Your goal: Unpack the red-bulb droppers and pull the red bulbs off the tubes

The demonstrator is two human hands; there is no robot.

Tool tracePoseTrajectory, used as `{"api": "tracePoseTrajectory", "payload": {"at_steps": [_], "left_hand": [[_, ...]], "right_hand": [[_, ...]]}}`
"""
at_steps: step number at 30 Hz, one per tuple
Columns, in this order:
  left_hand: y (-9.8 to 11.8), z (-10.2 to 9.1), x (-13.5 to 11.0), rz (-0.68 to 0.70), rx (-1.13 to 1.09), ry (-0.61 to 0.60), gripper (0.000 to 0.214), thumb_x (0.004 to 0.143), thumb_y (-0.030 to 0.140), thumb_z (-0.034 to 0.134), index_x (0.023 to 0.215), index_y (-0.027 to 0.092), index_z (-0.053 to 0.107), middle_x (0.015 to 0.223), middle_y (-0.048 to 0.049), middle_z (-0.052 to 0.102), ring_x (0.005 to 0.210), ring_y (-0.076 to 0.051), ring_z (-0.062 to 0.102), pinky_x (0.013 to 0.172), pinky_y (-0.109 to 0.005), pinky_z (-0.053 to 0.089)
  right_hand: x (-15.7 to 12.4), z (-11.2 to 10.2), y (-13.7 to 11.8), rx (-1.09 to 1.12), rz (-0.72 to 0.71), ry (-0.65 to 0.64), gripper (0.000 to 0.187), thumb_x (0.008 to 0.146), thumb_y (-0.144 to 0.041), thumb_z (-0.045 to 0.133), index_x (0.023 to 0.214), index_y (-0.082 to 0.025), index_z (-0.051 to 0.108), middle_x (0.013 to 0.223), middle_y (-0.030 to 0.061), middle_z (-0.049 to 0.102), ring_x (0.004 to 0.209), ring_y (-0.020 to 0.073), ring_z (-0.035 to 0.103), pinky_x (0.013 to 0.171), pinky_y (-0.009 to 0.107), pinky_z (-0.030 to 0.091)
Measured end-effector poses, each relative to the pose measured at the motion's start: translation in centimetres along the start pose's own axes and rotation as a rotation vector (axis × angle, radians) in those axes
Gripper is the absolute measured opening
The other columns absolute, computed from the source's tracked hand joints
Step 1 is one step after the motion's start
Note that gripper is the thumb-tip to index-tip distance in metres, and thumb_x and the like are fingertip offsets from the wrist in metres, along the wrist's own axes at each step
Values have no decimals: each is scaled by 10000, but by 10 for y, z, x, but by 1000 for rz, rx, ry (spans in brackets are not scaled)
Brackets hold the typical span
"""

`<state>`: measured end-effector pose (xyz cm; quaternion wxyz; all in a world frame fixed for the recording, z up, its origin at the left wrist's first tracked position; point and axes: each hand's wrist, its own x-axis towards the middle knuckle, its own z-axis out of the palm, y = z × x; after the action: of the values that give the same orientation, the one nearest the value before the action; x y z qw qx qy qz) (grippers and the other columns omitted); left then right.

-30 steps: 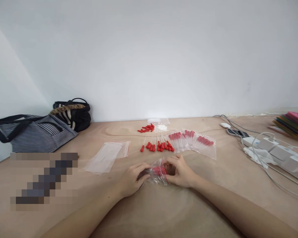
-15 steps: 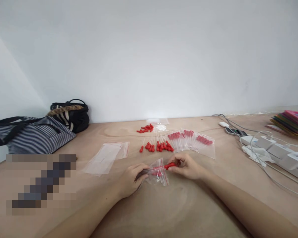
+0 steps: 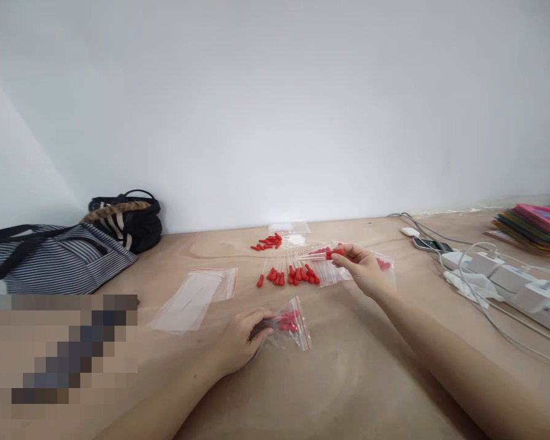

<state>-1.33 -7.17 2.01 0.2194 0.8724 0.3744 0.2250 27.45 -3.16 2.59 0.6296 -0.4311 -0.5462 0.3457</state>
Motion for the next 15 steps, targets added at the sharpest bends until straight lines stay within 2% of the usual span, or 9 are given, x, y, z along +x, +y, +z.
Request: {"api": "tracePoseTrajectory", "payload": {"at_steps": [2,4,6,8,11,15], "left_hand": [[-1,0,0,4,-12,6,195,798,204,472,964,209,576,955,-19,660,863,-169,595,780,-287,461],[-2,1,-1,6,-22,10,197,800,208,470,967,205,575,958,-24,657,868,-170,592,785,-288,458],[-3,2,-1,2,-27,10,206,802,206,468,980,200,572,976,-29,651,885,-172,586,797,-292,452],[-4,3,-1,0,-32,-4,213,806,211,467,992,200,569,984,-32,647,892,-175,581,801,-297,449],[-5,3,-1,5,-44,-19,213,809,215,465,996,205,566,988,-31,642,899,-176,575,808,-299,445],[-4,2,-2,-7,-47,-25,205,803,199,468,983,203,568,969,-32,641,887,-174,576,797,-291,446]], "right_hand": [[6,20,1,-92,-82,18,224,669,-366,653,783,-186,584,762,31,646,712,152,598,676,306,483],[12,40,5,-298,-226,18,161,723,-327,599,806,-189,589,784,40,644,719,154,596,684,306,482],[17,58,11,-566,-396,-65,119,791,-252,509,847,-193,597,845,53,638,780,153,586,720,295,470],[20,73,19,-839,-513,-189,191,832,-173,420,909,-189,595,936,72,621,867,156,564,762,285,450],[20,87,28,-1064,-558,-316,247,843,-114,377,946,-173,594,977,91,602,893,168,542,772,282,424],[13,94,34,-1126,-563,-409,209,823,-103,426,883,-167,615,897,85,603,813,168,540,737,280,405]]}}
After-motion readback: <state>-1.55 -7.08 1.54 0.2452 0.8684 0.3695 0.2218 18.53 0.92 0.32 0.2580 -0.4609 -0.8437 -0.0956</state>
